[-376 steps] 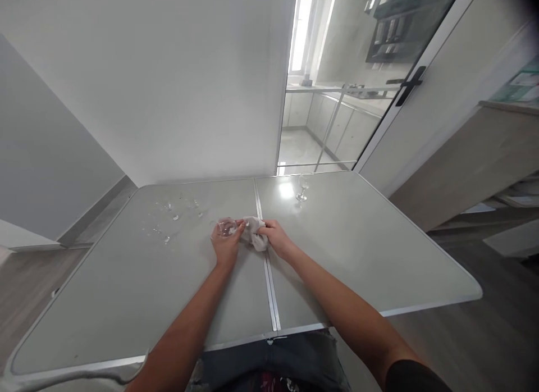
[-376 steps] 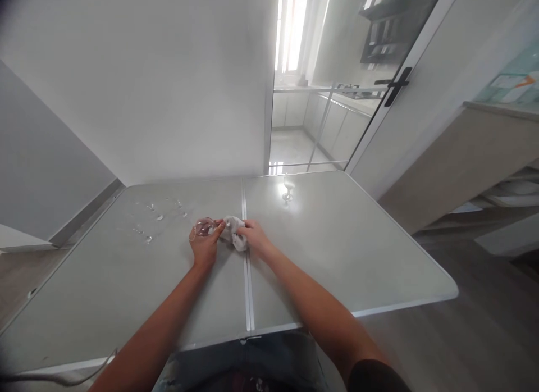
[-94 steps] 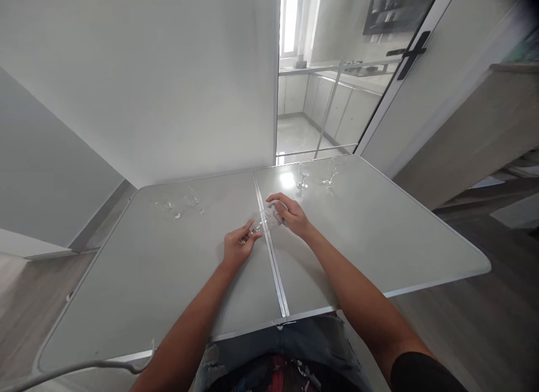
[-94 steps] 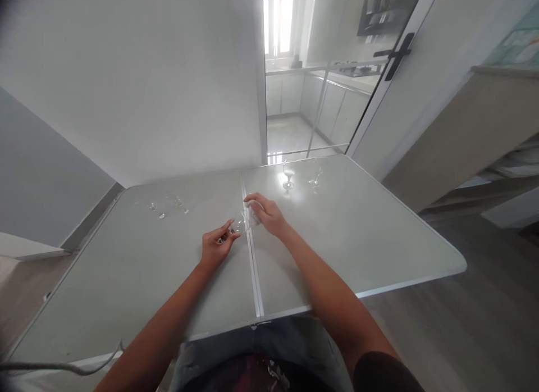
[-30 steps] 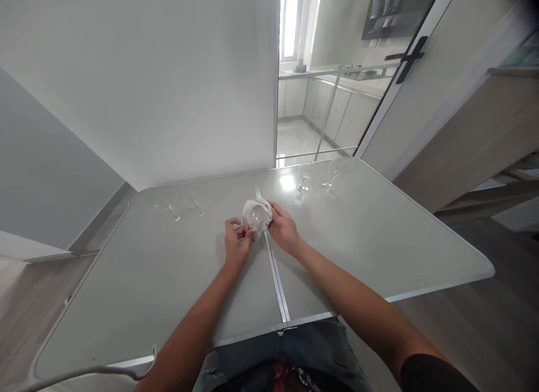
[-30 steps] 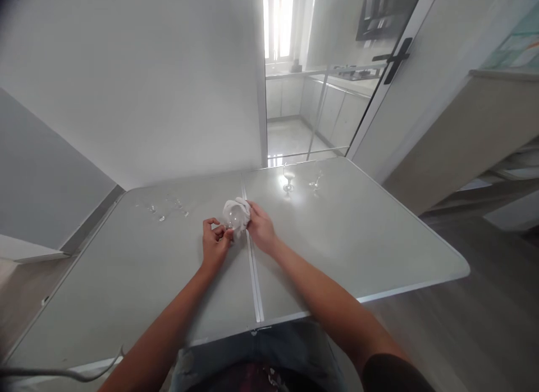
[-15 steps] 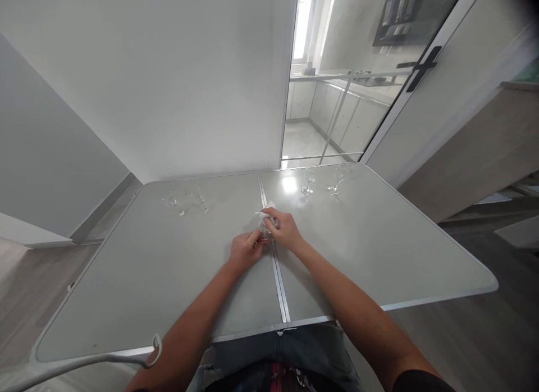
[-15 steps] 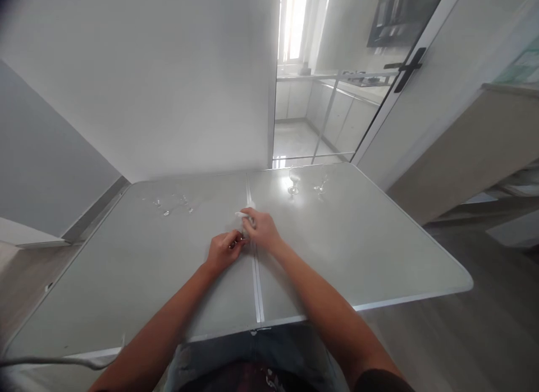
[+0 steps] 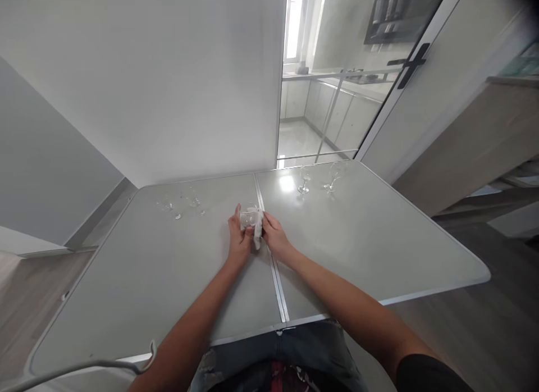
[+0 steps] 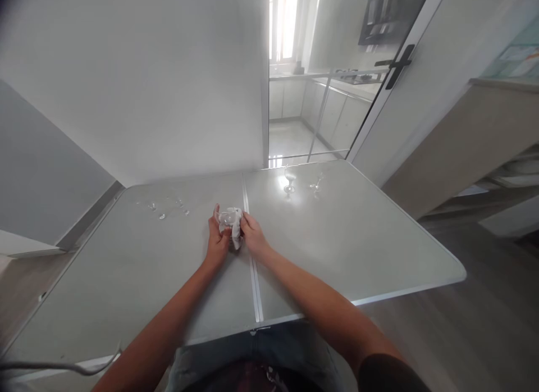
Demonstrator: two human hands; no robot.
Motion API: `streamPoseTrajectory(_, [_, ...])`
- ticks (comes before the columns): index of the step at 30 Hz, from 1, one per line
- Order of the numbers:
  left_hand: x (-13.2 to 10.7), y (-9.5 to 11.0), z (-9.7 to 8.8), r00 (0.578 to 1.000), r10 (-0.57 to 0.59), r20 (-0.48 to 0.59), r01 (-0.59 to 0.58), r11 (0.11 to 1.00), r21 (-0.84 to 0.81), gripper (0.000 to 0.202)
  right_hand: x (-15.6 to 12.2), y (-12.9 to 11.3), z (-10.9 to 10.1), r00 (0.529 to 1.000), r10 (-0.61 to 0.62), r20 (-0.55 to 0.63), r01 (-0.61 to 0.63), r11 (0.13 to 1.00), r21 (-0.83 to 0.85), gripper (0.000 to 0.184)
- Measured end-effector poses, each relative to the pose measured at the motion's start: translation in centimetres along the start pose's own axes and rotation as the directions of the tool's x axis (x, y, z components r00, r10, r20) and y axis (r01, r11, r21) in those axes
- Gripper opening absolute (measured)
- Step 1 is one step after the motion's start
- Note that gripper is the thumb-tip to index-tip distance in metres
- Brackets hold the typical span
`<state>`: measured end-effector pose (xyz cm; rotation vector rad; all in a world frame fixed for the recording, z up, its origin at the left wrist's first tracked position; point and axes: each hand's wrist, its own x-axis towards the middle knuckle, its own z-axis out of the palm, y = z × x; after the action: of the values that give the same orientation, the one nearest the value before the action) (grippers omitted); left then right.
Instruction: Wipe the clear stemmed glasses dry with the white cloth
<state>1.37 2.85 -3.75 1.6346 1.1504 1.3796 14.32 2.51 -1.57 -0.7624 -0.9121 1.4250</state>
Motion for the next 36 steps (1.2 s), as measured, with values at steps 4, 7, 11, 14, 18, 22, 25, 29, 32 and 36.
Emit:
streamPoseTrajectory(4, [0.0,-0.1,0.0,0.996,-0.072,0.057,0.08,0.986,-0.15,0.075,0.2,0.8,-0.5,0.991,-0.029,0.134,0.055,0.979,-0.194,0.043])
streamPoseTrajectory(7, [-0.2,-0.4,0.2,0.991,-0.108,0.08,0.124,0.962,-0.245,0.072,0.3,0.5,-1.0,0.986,0.023,0.165,0.012,0.978,-0.209,0.045])
streamPoseTrajectory(11, [-0.1,-0.8,0.3,0.991,-0.105,0.086,0.126,0.948,-0.293,0.064,0.3,-0.2,-1.2,0.978,0.127,0.166,-0.099,0.981,-0.165,0.046])
streamPoseTrajectory(14, [0.3,-0.8,-0.1,0.99,-0.128,0.063,0.14,0.955,-0.262,0.062,0.1,-0.9,-1.3,0.972,0.165,0.165,-0.142,0.98,-0.142,0.047])
streamPoseTrajectory(18, [0.7,-0.3,-0.9,0.991,-0.135,0.02,0.135,0.951,-0.279,0.07,-0.3,-2.1,-1.4,0.925,0.315,0.215,-0.306,0.949,-0.074,0.043])
streamPoseTrajectory(22, [0.7,0.4,-1.0,0.995,-0.094,0.018,0.094,0.923,-0.374,0.068,-0.4,-2.5,-1.7,0.869,0.396,0.296,-0.394,0.917,-0.069,0.042])
streamPoseTrajectory(25, [0.7,0.6,-0.7,0.999,-0.039,-0.014,0.03,0.903,-0.428,0.062,-0.3,-2.1,-1.9,0.867,0.36,0.344,-0.289,0.927,-0.241,0.046])
streamPoseTrajectory(29, [0.7,0.6,-0.6,0.996,0.01,-0.088,-0.049,0.888,-0.457,0.06,0.0,-1.5,-1.8,0.957,0.105,0.27,0.068,0.825,-0.561,0.039])
streamPoseTrajectory(32, [0.8,0.6,-0.8,0.997,0.034,-0.072,-0.065,0.875,-0.479,0.058,0.1,-1.5,-1.7,0.957,0.001,0.288,0.197,0.73,-0.654,0.03])
streamPoseTrajectory(36, [0.9,0.6,-0.8,1.0,0.0,0.003,0.002,0.845,-0.535,0.059,0.0,-2.0,-2.0,0.9,0.273,0.339,-0.118,0.903,-0.414,0.043])
